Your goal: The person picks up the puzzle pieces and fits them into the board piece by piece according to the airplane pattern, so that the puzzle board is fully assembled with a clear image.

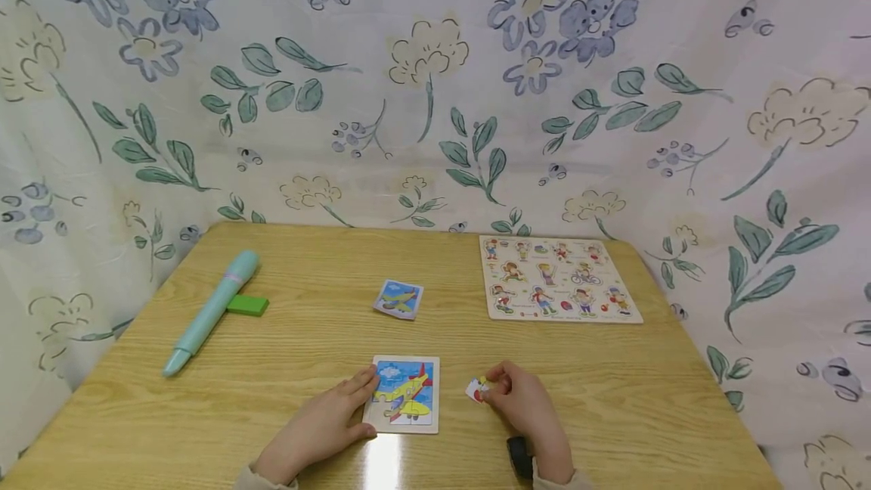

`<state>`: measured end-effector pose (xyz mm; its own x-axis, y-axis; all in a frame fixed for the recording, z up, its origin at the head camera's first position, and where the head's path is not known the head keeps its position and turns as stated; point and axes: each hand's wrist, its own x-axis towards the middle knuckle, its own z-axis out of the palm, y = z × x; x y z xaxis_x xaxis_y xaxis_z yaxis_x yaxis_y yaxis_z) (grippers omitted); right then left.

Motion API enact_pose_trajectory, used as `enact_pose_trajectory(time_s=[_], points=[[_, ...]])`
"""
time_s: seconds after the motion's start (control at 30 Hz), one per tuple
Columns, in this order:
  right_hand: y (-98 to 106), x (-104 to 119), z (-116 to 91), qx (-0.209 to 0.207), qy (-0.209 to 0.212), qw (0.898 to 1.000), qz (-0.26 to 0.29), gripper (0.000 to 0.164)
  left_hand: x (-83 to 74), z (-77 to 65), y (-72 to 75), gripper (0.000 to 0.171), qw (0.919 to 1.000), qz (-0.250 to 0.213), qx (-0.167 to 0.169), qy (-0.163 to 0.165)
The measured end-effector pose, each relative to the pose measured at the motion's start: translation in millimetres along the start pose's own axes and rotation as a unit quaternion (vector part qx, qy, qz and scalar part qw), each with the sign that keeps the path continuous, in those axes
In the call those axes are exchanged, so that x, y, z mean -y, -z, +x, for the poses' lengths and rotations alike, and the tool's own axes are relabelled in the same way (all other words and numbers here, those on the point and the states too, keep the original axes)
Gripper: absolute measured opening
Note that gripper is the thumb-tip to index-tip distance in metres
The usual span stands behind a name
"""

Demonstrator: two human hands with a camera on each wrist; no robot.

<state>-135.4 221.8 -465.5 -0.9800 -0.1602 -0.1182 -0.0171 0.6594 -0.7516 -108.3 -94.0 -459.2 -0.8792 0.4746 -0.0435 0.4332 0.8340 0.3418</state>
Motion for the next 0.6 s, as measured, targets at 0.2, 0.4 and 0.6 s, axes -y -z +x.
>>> enact_pose_trajectory(time_s=[0.2, 0.4, 0.6], points=[[-7, 6, 2, -0.041, -0.027, 0.998, -0.026, 0.039, 0.9, 0.2, -0.5, 0.077, 1.0, 0.0, 0.001, -0.001], [-9, 9, 4, -0.044, -0.032, 0.997, -0.046, 0.034, 1.4, 0.1, -0.6, 0.077, 1.0, 0.003, -0.006, -0.005], [-10, 14, 5, -0.029, -0.034, 0.998, -0.038, 0.023, 0.6, -0.2, 0.3, 0.077, 1.0, -0.003, -0.006, -0.003]])
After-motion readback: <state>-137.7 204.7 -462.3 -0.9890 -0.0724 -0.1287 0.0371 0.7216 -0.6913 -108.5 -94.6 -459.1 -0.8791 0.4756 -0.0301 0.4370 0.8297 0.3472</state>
